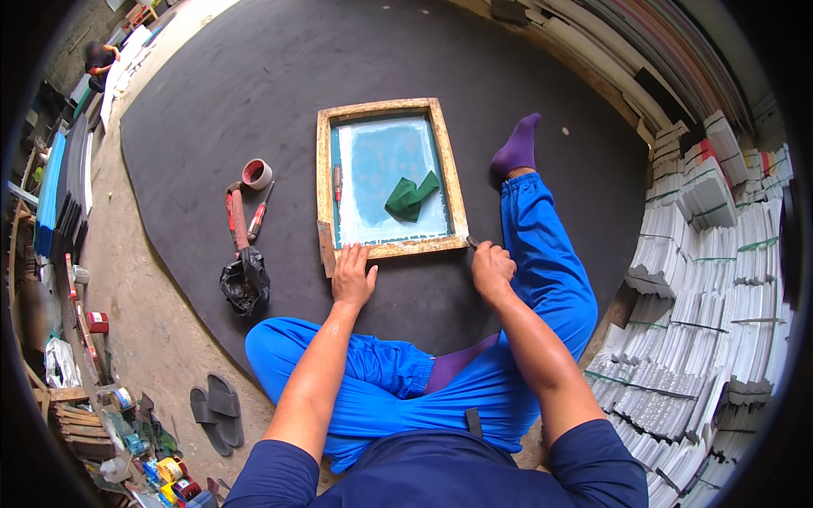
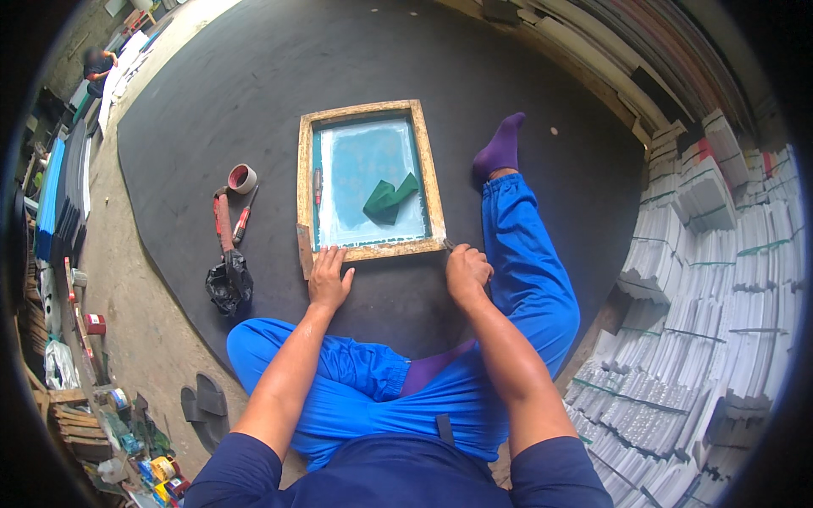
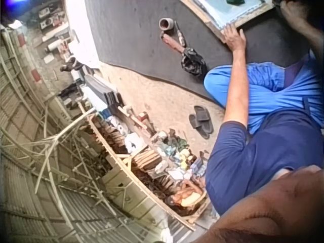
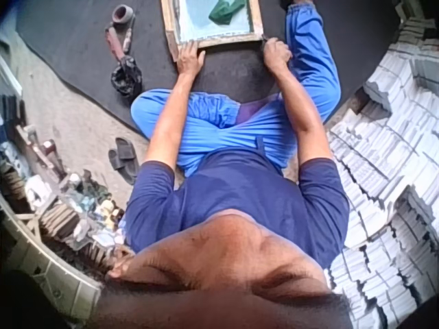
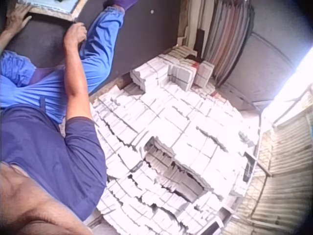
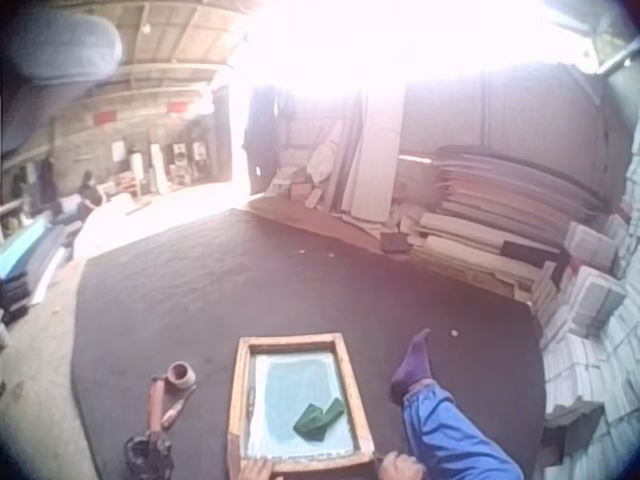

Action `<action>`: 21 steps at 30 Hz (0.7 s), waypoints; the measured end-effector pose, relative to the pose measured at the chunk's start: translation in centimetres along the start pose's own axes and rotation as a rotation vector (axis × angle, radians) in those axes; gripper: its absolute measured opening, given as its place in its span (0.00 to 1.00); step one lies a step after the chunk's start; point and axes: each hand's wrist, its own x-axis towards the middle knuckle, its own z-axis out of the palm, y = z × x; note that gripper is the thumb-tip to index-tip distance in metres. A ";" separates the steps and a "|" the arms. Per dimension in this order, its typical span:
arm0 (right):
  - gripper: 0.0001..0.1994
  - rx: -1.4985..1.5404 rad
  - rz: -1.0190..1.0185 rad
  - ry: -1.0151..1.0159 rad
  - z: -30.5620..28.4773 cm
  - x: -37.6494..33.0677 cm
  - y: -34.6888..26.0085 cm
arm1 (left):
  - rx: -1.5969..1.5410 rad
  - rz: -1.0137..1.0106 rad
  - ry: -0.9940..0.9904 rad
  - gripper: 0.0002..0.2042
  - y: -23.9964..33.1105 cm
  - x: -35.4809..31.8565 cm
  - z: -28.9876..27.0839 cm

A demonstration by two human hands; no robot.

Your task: The person sits on the floor and uses a small metal tool to scrape or clean the edges of a wooden frame holding a translucent sheet. They repeatedly work along the frame's perimeter, occasionally wiping the surface with a green cloth.

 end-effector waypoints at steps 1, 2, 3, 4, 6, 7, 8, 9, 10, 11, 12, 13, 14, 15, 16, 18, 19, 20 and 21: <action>0.14 -0.003 0.007 -0.001 -0.7 -0.4 -0.3 | -0.002 -0.004 -0.002 0.28 0.0 0.0 0.0; 0.12 -0.007 0.015 -0.003 -1.0 -0.7 -0.4 | -0.004 -0.008 -0.003 0.28 0.0 0.0 0.0; 0.12 0.081 0.013 -0.026 -0.7 -0.5 -0.2 | -0.004 -0.009 -0.001 0.28 0.0 0.0 0.0; 0.12 0.167 0.012 -0.050 -0.6 -0.4 0.1 | -0.006 -0.009 0.001 0.28 0.1 0.0 -0.1; 0.11 0.317 0.029 -0.111 -0.3 -0.4 0.6 | -0.010 -0.008 0.002 0.28 0.3 0.1 0.0; 0.11 0.383 0.043 -0.150 -1.0 -0.7 0.5 | -0.008 -0.009 0.000 0.28 0.3 0.0 0.0; 0.11 0.448 0.057 -0.189 -1.4 -1.0 0.3 | -0.007 -0.010 -0.001 0.28 0.2 0.0 0.0; 0.12 0.484 0.073 -0.188 -1.2 -1.0 0.1 | -0.005 -0.011 -0.001 0.28 0.2 0.0 0.1; 0.12 0.520 0.093 -0.188 -1.0 -1.1 -0.1 | -0.004 -0.010 -0.003 0.28 0.2 0.0 0.1; 0.13 0.557 0.112 -0.188 -0.9 -1.2 -0.2 | -0.004 -0.008 -0.004 0.28 0.2 0.0 0.2; 0.14 0.577 0.124 -0.190 -0.8 -1.3 -0.3 | 0.000 -0.011 -0.002 0.29 0.2 0.0 0.2; 0.14 0.598 0.136 -0.194 -0.8 -1.3 -0.4 | 0.004 -0.013 -0.001 0.29 0.2 -0.1 0.2; 0.15 0.618 0.147 -0.198 -0.7 -1.4 -0.5 | 0.009 -0.016 0.000 0.29 0.2 -0.2 0.2; 0.15 0.640 0.157 -0.192 -0.5 -1.5 -0.5 | 0.008 -0.015 -0.001 0.29 0.2 -0.2 0.2; 0.15 0.663 0.167 -0.183 -0.3 -1.6 -0.4 | 0.007 -0.012 -0.001 0.29 0.2 -0.2 0.2; 0.16 0.714 0.180 -0.157 0.7 -2.0 -0.4 | 0.001 -0.020 -0.022 0.29 0.2 -0.4 0.0; 0.16 0.743 0.183 -0.132 1.3 -2.2 -0.5 | -0.005 -0.026 -0.037 0.29 0.3 -0.3 -0.3; 0.16 0.771 0.186 -0.106 1.8 -2.2 -0.4 | -0.012 -0.033 -0.052 0.29 0.5 -0.1 -0.5; 0.15 0.793 0.192 -0.086 2.3 -1.9 -0.2 | -0.022 -0.032 -0.052 0.29 0.6 0.2 -0.5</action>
